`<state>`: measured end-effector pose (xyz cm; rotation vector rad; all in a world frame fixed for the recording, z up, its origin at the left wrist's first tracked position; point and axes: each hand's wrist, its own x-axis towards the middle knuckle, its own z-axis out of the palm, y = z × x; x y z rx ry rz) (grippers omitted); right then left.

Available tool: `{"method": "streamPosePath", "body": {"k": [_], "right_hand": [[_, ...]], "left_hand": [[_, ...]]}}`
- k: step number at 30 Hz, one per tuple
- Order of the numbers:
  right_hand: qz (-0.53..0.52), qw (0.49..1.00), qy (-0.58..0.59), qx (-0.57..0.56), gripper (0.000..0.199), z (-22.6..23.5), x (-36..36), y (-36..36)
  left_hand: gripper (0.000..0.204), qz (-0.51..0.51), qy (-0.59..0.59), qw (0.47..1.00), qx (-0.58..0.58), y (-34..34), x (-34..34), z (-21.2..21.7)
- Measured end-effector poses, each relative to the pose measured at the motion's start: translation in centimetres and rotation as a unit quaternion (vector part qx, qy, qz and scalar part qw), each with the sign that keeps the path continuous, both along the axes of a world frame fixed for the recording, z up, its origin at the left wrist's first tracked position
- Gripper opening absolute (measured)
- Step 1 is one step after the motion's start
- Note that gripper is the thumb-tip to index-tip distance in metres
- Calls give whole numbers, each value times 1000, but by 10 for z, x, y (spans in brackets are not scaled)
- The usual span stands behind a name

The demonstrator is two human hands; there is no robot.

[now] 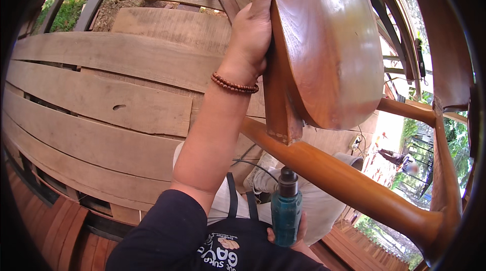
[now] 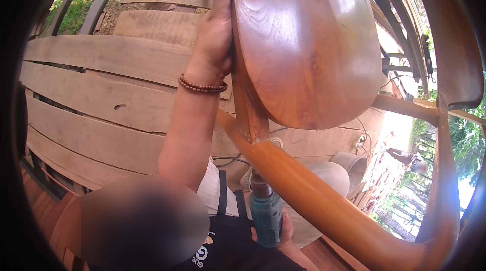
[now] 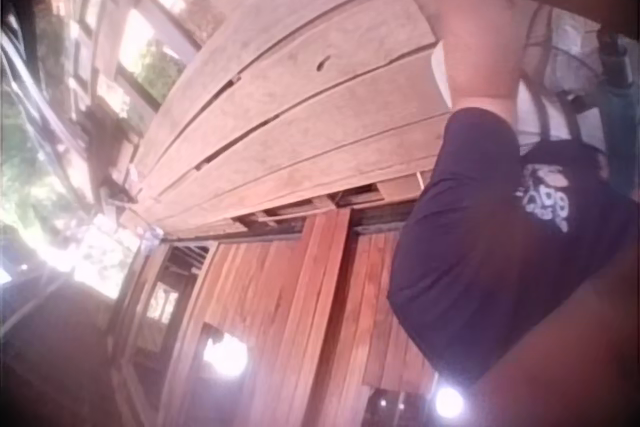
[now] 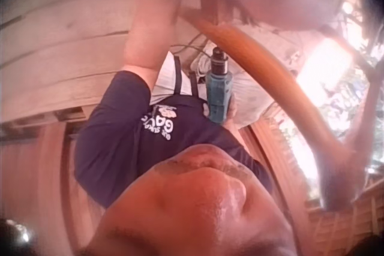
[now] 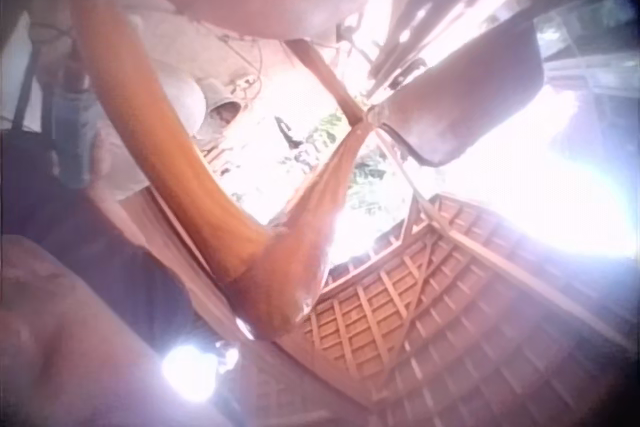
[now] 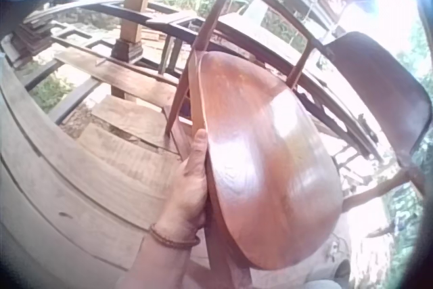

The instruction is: The person uses a power drill to attach a wooden chair leg to the chair seat. They repeatedly insert screws and drive them in, occasionally retrieving more screws from a bucket.

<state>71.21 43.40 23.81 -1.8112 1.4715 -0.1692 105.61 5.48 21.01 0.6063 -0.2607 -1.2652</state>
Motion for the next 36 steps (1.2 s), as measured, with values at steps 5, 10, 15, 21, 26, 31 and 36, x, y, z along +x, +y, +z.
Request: {"method": "streamPosePath", "body": {"k": [5, 10, 15, 21, 26, 31, 36], "right_hand": [[-42, 998, -41, 7, 85, 36, 15, -16], [-14, 981, -2, -196, 94, 30, -2, 3], [-358, 854, -378, 11, 79, 48, 13, -32], [-390, 716, -575, -65, 75, 71, -26, -51], [-336, 708, -583, -214, 77, 123, -86, -72], [-280, 673, -619, -292, 78, 120, -100, -84], [-282, 682, -643, -204, 74, 86, -106, -82]], "left_hand": [[65, -39, 46, 998, -26, 0, 3, -1], [57, -53, 78, 995, -38, -3, 9, -4], [56, -58, -22, 998, 4, 39, -3, -1], [42, -147, -136, 976, 79, 111, -20, -12], [30, -137, -170, 971, 96, 150, -53, 20], [18, -18, -119, 989, 86, 144, -69, 10], [15, 7, -94, 991, 99, 145, -94, 10]]}}
